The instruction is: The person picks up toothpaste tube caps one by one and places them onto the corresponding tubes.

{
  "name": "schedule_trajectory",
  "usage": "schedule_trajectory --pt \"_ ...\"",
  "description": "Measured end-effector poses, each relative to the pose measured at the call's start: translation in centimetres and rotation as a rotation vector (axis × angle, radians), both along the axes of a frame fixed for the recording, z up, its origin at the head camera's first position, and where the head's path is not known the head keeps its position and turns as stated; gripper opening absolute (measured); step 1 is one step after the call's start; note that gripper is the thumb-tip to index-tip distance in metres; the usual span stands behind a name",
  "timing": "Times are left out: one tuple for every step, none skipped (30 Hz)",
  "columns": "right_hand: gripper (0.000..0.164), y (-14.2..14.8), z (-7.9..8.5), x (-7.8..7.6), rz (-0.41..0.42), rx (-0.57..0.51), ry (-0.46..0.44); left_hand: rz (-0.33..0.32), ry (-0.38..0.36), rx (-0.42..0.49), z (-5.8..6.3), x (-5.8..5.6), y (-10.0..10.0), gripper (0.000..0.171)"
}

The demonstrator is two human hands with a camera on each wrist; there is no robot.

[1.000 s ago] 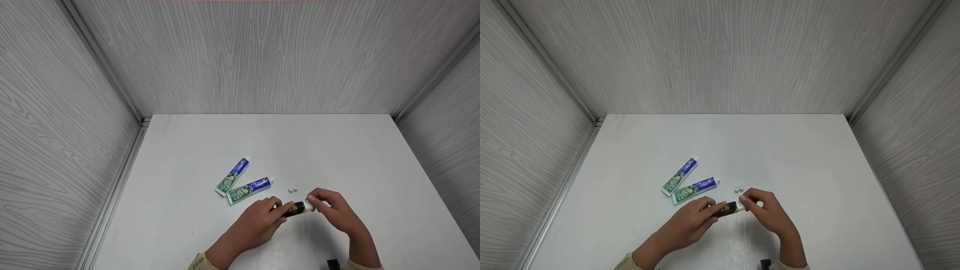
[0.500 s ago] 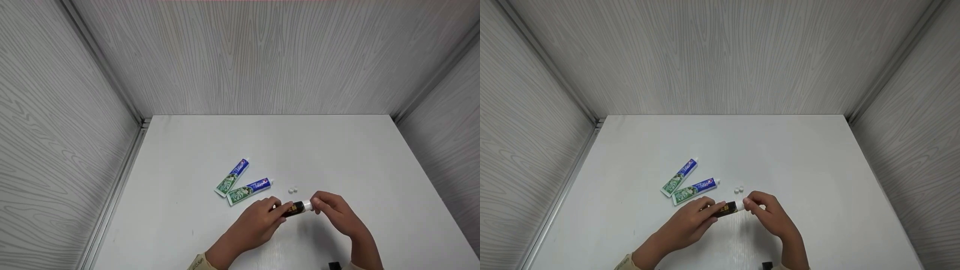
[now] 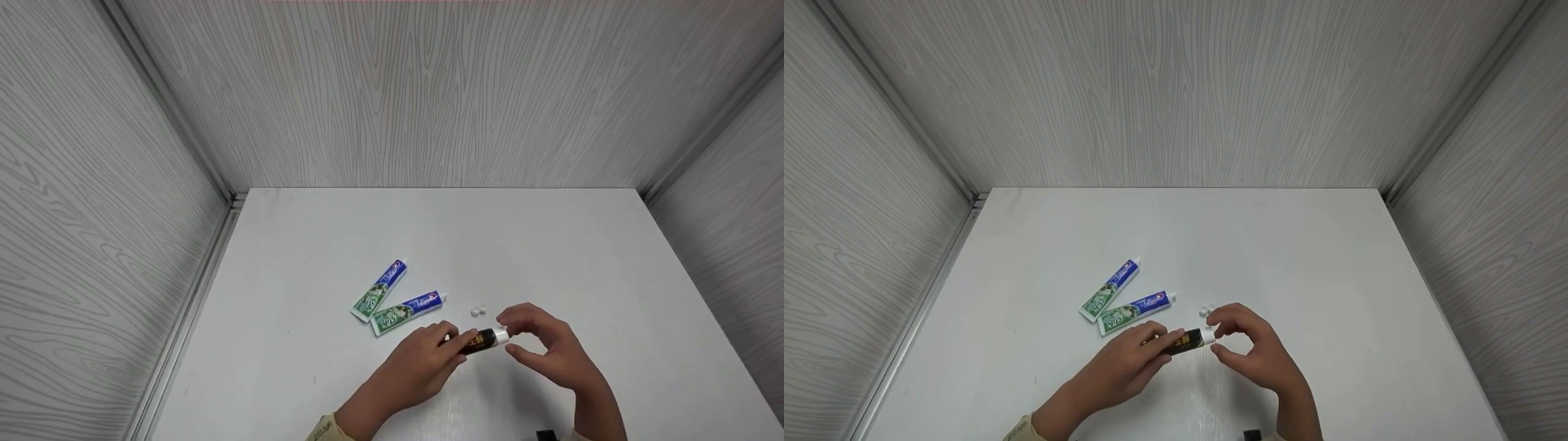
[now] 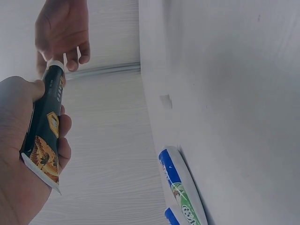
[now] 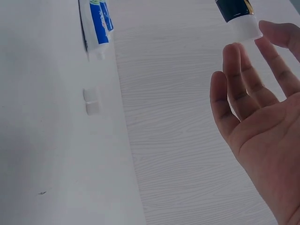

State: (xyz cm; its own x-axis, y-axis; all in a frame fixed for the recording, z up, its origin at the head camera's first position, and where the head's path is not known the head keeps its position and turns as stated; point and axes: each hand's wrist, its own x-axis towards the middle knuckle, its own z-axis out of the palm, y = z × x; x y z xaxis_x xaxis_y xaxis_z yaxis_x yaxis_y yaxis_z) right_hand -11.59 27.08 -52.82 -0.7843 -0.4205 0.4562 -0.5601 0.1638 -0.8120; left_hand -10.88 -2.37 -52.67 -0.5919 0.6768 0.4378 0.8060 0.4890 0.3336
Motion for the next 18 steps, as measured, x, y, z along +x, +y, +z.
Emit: schedule_trajectory --pt "0.047 -0.04 0.00 -0.01 0.005 0.004 0.001 -0.001 0.000 0.003 -0.02 0.00 -0.01 0.043" --pt "0.047 -0.08 -0.01 -0.01 0.008 0.009 0.001 -0.001 0.001 0.005 -0.04 -0.01 -0.01 0.043" --pt "0.046 -0.12 -0.05 -0.02 0.012 0.009 0.001 -0.001 0.007 0.002 -0.06 -0.02 -0.02 0.043" --pt "0.045 -0.17 -0.07 -0.04 0.012 0.013 -0.003 -0.001 0.009 0.003 -0.08 -0.02 -0.02 0.043" --pt "0.045 -0.21 -0.08 -0.06 0.012 0.016 -0.008 0.000 0.010 0.003 -0.09 -0.03 -0.03 0.043" --pt "0.044 -0.26 -0.09 -0.07 0.014 0.017 -0.013 0.001 0.013 0.001 -0.11 -0.04 -0.03 0.043" --pt "0.042 -0.30 -0.11 -0.07 0.014 0.019 -0.019 0.002 0.013 0.000 -0.12 -0.04 -0.03 0.043" --pt "0.042 -0.34 -0.12 -0.07 0.013 0.023 -0.027 0.003 0.014 -0.002 -0.13 -0.04 -0.03 0.043" --pt "0.040 -0.37 -0.13 -0.06 0.011 0.029 -0.035 0.004 0.014 -0.003 -0.14 -0.03 -0.03 0.043" --pt "0.039 -0.39 -0.11 -0.04 0.002 0.042 -0.046 0.004 0.010 -0.001 -0.15 -0.01 -0.03 0.043" --pt "0.038 -0.41 -0.11 -0.01 -0.005 0.052 -0.055 0.004 0.009 -0.001 -0.16 0.01 -0.04 0.043" --pt "0.036 -0.42 -0.12 0.02 -0.011 0.063 -0.066 0.003 0.008 -0.002 -0.18 0.03 -0.03 0.043" --pt "0.035 -0.41 -0.11 0.05 -0.018 0.074 -0.075 0.002 0.011 -0.003 -0.17 0.04 -0.01 0.043" --pt "0.035 -0.39 -0.10 0.09 -0.025 0.085 -0.083 0.000 0.014 -0.004 -0.17 0.04 0.00 0.043" --pt "0.034 -0.36 -0.09 0.11 -0.030 0.095 -0.091 0.000 0.017 -0.005 -0.16 0.04 0.00 0.043" --pt "0.033 -0.34 -0.08 0.12 -0.037 0.103 -0.106 0.000 0.021 -0.007 -0.16 0.04 0.01 0.043" --pt "0.033 -0.31 -0.09 0.12 -0.041 0.110 -0.119 -0.002 0.025 -0.010 -0.16 0.03 0.01 0.043" --pt "0.032 -0.29 -0.08 0.13 -0.048 0.119 -0.133 -0.002 0.026 -0.011 -0.16 0.03 0.01 0.043"
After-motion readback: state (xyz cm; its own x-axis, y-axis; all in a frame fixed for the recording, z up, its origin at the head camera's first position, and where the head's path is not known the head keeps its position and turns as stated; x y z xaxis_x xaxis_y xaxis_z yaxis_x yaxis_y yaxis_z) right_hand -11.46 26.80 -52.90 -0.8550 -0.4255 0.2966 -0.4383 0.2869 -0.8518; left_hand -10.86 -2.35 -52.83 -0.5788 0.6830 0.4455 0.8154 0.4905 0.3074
